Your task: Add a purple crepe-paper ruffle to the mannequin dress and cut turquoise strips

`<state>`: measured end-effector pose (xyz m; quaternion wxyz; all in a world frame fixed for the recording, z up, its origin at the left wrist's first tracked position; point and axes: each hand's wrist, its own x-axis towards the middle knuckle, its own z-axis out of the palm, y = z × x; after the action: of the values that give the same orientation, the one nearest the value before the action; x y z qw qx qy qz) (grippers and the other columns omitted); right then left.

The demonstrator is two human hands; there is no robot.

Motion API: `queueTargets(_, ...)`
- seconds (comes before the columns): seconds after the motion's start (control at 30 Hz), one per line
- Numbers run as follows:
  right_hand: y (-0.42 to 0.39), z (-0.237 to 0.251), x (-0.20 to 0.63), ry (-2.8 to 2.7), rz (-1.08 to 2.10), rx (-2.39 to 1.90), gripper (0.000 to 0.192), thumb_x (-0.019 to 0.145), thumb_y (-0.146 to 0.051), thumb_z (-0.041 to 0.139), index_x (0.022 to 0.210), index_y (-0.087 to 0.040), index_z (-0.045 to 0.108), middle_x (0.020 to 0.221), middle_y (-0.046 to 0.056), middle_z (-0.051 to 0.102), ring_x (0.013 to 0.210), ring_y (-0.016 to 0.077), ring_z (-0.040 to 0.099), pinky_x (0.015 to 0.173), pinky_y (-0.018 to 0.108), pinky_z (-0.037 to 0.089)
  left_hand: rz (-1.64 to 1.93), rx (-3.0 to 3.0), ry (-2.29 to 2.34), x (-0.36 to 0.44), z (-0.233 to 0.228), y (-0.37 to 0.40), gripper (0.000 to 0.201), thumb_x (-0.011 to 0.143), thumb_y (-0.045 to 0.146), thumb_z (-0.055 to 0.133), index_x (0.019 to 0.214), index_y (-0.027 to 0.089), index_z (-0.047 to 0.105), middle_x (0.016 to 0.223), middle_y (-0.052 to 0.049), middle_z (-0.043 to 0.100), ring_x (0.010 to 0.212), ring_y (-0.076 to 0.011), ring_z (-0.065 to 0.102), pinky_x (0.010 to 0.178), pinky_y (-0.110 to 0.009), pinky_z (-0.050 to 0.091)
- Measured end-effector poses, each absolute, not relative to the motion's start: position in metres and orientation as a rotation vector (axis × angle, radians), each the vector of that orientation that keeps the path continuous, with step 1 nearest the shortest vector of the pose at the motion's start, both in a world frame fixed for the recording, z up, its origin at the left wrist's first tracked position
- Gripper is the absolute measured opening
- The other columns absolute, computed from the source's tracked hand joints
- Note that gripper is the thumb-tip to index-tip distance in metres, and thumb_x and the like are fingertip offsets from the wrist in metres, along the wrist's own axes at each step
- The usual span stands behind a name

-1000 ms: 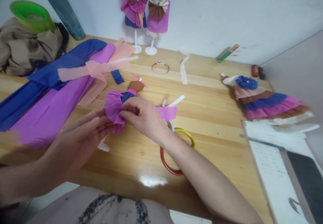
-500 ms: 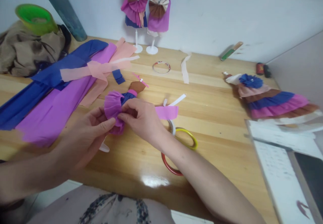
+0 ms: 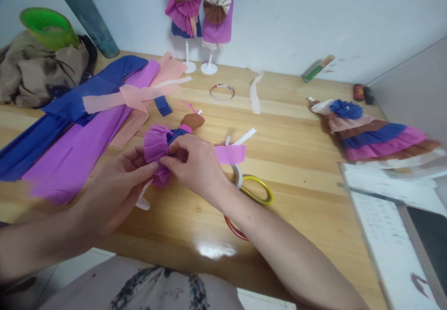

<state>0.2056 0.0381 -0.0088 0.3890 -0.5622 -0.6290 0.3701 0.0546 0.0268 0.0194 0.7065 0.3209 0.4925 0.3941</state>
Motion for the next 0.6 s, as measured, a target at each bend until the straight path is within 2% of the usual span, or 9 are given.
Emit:
queueTargets(0.13, 0.040, -0.012, 0.207, -1.499, 1.026, -1.443, 0.030, 0.064, -0.027, 0.079, 0.083, -0.021, 0.057, 0.063, -0.005, 0.054, 0.058, 0.0127, 0.048, 0.053, 0.025, 0.033, 0.866, 0.740, 1.098, 0.054, 0.021, 0.025, 0.020, 0.074, 0.014, 0.074, 0.092, 0.019, 0.068, 0.089, 0.000, 0.067, 0.080, -0.0129, 0.058, 0.070, -0.025, 0.047)
queueTargets(0.33, 0.047, -0.018, 0.211, -1.455, 1.281, -1.335, 0.029, 0.064, -0.029, 0.074, 0.060, -0.020, 0.047, 0.056, -0.006, 0.045, 0.054, 0.0097, 0.038, 0.049, 0.024, 0.026, 0.861, 0.781, 1.105, 0.056, 0.021, 0.024, 0.021, 0.074, 0.015, 0.074, 0.094, 0.018, 0.069, 0.087, -0.001, 0.067, 0.082, -0.0136, 0.057, 0.070, -0.024, 0.046)
queueTargets(0.5, 0.054, -0.016, 0.216, -1.383, 1.532, -1.195, 0.031, 0.058, -0.029, 0.077, 0.054, -0.019, 0.048, 0.051, -0.007, 0.046, 0.050, 0.0072, 0.038, 0.048, 0.023, 0.027, 0.840, 0.779, 1.096, 0.057, 0.020, 0.023, 0.024, 0.073, 0.017, 0.076, 0.095, 0.018, 0.069, 0.092, -0.002, 0.068, 0.083, -0.0147, 0.059, 0.068, -0.024, 0.046)
queueTargets(0.6, 0.056, -0.016, 0.217, -1.335, 1.576, -1.197, 0.032, 0.056, -0.029, 0.080, 0.053, -0.018, 0.050, 0.049, -0.008, 0.047, 0.048, 0.0066, 0.038, 0.046, 0.022, 0.026, 0.813, 0.770, 1.087, 0.056, 0.020, 0.024, 0.025, 0.072, 0.016, 0.075, 0.097, 0.018, 0.070, 0.094, -0.002, 0.069, 0.082, -0.0142, 0.059, 0.067, -0.024, 0.047)
